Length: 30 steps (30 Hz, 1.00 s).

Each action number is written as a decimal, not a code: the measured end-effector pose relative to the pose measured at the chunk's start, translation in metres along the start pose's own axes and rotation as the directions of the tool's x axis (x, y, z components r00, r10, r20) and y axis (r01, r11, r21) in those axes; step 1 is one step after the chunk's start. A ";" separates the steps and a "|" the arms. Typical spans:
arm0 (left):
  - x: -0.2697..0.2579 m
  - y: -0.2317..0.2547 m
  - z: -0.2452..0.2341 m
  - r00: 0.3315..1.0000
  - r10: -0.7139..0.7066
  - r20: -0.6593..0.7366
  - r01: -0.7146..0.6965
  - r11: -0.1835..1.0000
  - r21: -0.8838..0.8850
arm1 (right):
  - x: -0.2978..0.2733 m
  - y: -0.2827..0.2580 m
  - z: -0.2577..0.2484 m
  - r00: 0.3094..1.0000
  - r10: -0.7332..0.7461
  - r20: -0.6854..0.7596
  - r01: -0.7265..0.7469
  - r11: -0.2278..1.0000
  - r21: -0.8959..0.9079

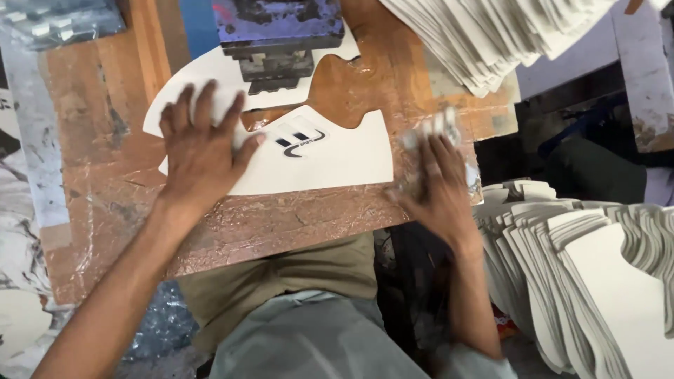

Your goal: Operating an industrial press to apply logo transfers onto material components.

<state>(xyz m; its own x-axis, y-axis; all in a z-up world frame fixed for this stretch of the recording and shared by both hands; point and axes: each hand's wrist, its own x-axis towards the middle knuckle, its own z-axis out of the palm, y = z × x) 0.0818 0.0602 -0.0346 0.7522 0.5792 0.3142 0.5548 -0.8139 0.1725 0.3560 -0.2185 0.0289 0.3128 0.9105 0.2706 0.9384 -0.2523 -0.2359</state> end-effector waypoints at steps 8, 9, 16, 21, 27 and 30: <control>-0.011 0.008 -0.016 0.997 0.034 0.066 -0.020 0.981 -0.195 | -0.106 0.060 -0.047 0.977 0.200 -0.080 -0.207 0.975 -0.084; -0.012 0.007 -0.012 0.997 0.027 0.075 -0.011 0.977 -0.211 | -0.081 0.034 -0.065 0.964 0.168 -0.207 -0.171 0.985 -0.001; -0.023 0.014 -0.002 1.000 0.016 -0.020 -0.019 0.983 -0.182 | 0.040 -0.059 -0.083 0.808 -0.054 -0.587 0.264 0.924 0.278; -0.028 0.010 0.005 0.998 0.056 -0.019 -0.058 0.978 -0.199 | -0.002 -0.006 -0.033 0.938 0.019 -0.346 0.004 0.998 0.066; -0.040 0.001 0.016 0.986 0.109 0.123 -0.082 0.974 -0.210 | -0.071 0.033 0.036 0.964 0.208 -0.164 -0.233 0.961 -0.147; -0.026 0.007 0.010 0.982 0.118 0.146 -0.083 0.971 -0.225 | -0.075 0.034 0.018 0.968 0.201 -0.149 -0.212 0.975 -0.065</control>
<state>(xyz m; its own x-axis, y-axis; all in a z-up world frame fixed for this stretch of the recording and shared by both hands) 0.0696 0.0398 -0.0507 0.8563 0.4793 0.1926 0.3959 -0.8485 0.3513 0.3624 -0.2892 -0.0163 0.5134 0.7819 0.3537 0.8580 -0.4606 -0.2271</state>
